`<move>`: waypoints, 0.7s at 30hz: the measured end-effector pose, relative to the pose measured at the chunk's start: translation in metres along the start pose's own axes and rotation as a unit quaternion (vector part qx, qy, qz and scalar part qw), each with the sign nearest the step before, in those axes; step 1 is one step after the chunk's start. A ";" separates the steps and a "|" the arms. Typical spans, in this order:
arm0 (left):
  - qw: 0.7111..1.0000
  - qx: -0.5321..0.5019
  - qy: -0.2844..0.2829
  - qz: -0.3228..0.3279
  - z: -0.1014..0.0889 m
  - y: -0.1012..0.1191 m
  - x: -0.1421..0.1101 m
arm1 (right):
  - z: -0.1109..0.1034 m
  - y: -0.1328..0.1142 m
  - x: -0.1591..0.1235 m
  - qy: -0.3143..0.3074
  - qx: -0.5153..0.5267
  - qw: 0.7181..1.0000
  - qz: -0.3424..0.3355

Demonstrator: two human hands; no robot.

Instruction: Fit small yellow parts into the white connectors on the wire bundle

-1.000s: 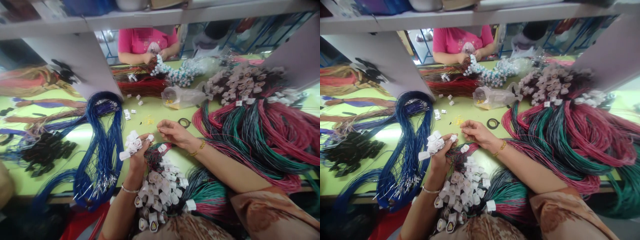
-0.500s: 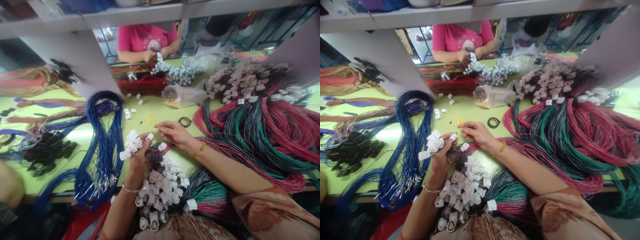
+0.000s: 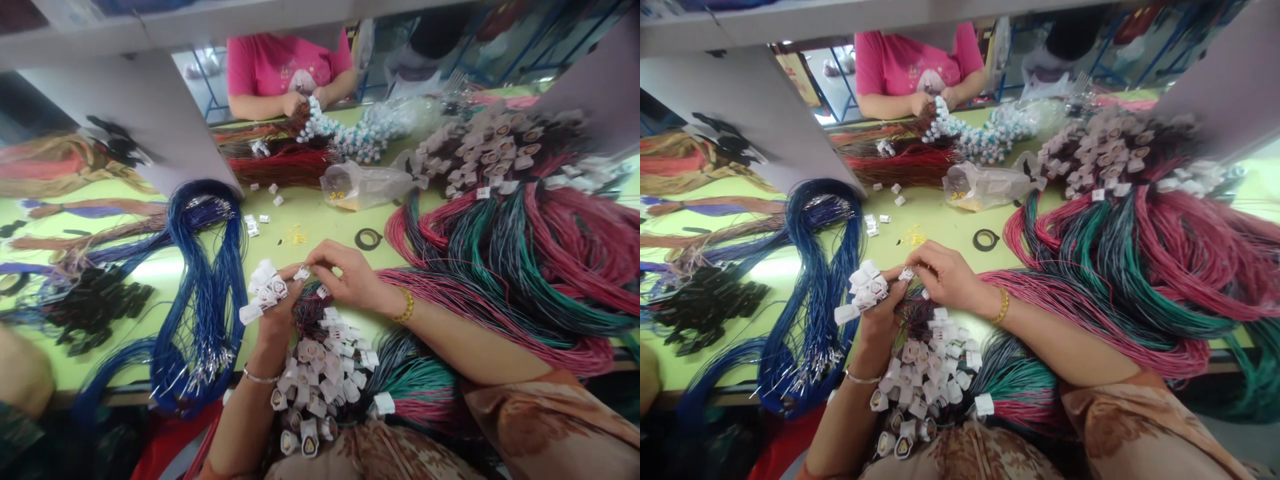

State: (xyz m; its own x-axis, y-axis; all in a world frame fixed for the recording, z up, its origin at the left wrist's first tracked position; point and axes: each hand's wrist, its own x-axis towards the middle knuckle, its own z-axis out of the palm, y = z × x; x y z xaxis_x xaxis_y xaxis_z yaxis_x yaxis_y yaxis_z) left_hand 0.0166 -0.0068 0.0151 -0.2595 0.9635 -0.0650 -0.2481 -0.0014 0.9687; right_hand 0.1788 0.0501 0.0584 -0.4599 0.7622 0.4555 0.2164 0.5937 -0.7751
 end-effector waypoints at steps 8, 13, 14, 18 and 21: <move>0.998 0.022 -0.006 0.064 0.006 0.007 0.001 | 0.004 -0.002 -0.003 -0.001 0.005 0.998 0.055; 0.994 0.052 -0.007 0.095 0.007 0.006 0.002 | 0.003 -0.003 -0.004 -0.004 -0.034 0.999 0.029; 0.993 0.065 -0.004 0.103 0.006 0.005 0.002 | 0.004 -0.003 -0.005 -0.003 -0.048 0.999 0.024; 0.989 0.091 0.015 0.117 0.005 0.001 0.002 | 0.016 -0.006 -0.012 0.003 -0.120 0.993 0.014; 0.992 0.078 0.050 0.084 0.004 -0.002 0.001 | 0.032 -0.008 -0.018 -0.004 -0.160 0.987 -0.010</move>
State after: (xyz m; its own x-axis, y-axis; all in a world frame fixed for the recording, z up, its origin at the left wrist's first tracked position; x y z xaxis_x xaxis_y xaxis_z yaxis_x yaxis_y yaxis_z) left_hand 0.0201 -0.0049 0.0144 -0.3788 0.9216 0.0844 -0.0489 -0.1110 0.9926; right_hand 0.1582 0.0234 0.0423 -0.4735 0.7486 0.4642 0.4685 0.6603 -0.5870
